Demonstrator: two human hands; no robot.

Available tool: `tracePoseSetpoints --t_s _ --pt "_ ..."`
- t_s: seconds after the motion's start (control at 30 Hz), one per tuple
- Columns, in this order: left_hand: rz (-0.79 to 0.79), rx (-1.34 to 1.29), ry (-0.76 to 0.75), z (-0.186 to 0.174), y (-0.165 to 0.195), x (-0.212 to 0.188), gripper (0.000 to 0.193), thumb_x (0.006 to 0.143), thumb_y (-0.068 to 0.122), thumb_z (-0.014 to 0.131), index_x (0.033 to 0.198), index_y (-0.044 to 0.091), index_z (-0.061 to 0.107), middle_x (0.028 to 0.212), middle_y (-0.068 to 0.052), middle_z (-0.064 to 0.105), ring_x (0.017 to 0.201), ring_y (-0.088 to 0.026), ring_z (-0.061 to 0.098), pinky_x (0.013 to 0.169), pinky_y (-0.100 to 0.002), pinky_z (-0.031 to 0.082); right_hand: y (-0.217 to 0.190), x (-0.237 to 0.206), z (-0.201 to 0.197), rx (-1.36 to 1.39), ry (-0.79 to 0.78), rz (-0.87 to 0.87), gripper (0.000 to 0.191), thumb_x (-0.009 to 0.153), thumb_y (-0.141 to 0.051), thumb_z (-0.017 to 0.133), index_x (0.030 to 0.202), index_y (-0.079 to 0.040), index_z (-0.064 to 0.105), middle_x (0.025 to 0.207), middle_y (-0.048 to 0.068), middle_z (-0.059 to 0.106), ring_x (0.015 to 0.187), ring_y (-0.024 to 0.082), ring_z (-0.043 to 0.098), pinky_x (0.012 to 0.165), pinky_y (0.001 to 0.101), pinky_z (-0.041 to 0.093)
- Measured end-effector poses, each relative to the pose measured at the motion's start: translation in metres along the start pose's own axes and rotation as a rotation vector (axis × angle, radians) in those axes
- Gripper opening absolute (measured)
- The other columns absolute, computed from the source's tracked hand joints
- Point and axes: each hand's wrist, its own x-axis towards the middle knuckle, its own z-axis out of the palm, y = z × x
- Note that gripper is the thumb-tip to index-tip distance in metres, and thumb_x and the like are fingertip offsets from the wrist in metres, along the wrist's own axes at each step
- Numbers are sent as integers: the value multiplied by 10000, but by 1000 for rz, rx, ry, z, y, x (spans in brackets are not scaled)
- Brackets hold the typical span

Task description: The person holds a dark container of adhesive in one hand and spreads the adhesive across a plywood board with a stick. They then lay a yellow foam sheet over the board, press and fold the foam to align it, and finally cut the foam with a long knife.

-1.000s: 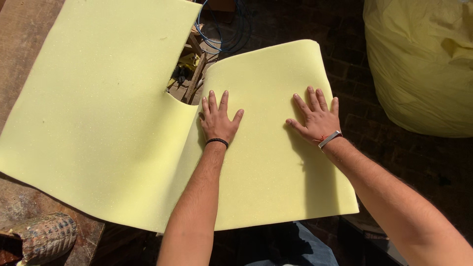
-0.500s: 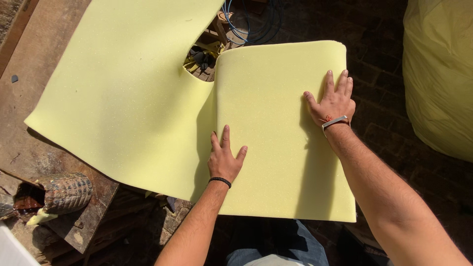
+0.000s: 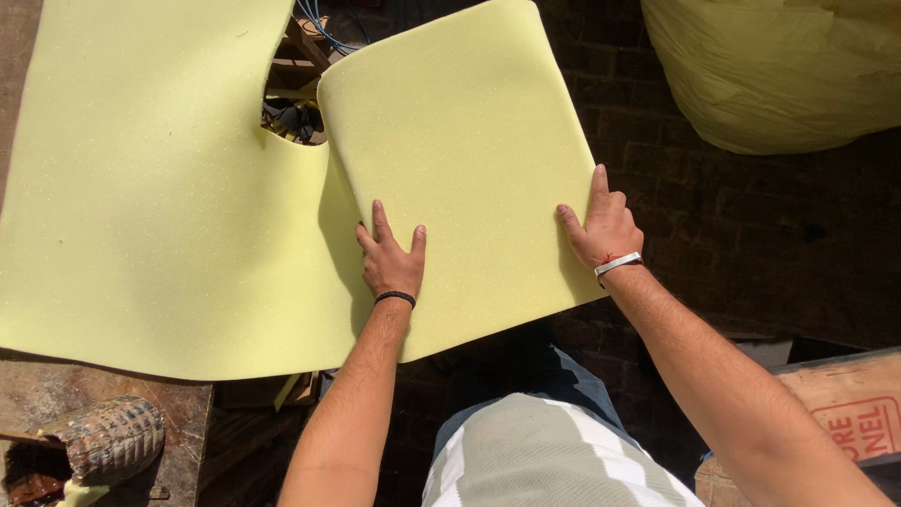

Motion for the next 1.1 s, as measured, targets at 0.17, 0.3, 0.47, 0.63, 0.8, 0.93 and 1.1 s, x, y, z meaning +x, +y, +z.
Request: tracePoseSetpoints --t_s 0.17,0.3,0.47,0.63,0.8,0.93,1.1 --pt "15 -7 -24 7 -4 -6 914 963 651 548 1642 279 62 1567 -313 215 1244 -440 601 894 -510 597 35 -69 7 127 -38 151 806 1010 -604 405 1627 -125 206 1155 168 579 959 272 695 682 449 626" --pt "17 2 -96 6 -5 -15 885 988 634 495 1651 272 35 1618 -318 156 1250 -432 606 937 -492 595 40 -81 4 148 52 95 732 1031 -562 449 1578 -106 280 1168 179 592 968 294 688 729 474 603" --pt "154 -51 -50 5 -28 -55 798 1045 549 453 1652 249 32 1639 -327 99 1396 -488 454 994 -548 543 39 -67 -5 252 -148 198 704 1011 -530 468 1570 -143 283 1285 183 589 988 280 712 849 488 591" --pt "123 -295 -151 7 -42 -89 769 1038 479 468 1644 282 37 1658 -310 143 1466 -477 355 1099 -599 448 33 -39 -19 443 -364 309 706 1049 -573 397 1576 -114 301 1364 226 648 1111 305 721 957 487 585" --pt "109 -297 -161 10 -44 -86 765 1028 460 490 1639 296 60 1660 -247 218 1514 -475 260 1153 -613 369 53 -20 -18 1006 -508 383 772 945 -662 343 1591 -251 247 1596 166 327 1451 348 370 1089 644 405" --pt "143 -289 -133 15 -48 -87 769 1044 482 493 1651 292 61 1656 -206 280 1528 -476 244 1195 -621 339 95 -29 7 1148 -579 378 898 872 -762 305 1622 -272 252 1628 215 312 1506 379 328 1201 621 258" --pt "98 -309 -159 18 -48 -89 763 1029 486 483 1642 310 64 1671 -237 223 1536 -457 219 1149 -647 359 120 -37 43 1124 -590 387 1002 884 -830 363 1614 -146 294 1638 264 329 1552 360 283 1260 593 162"
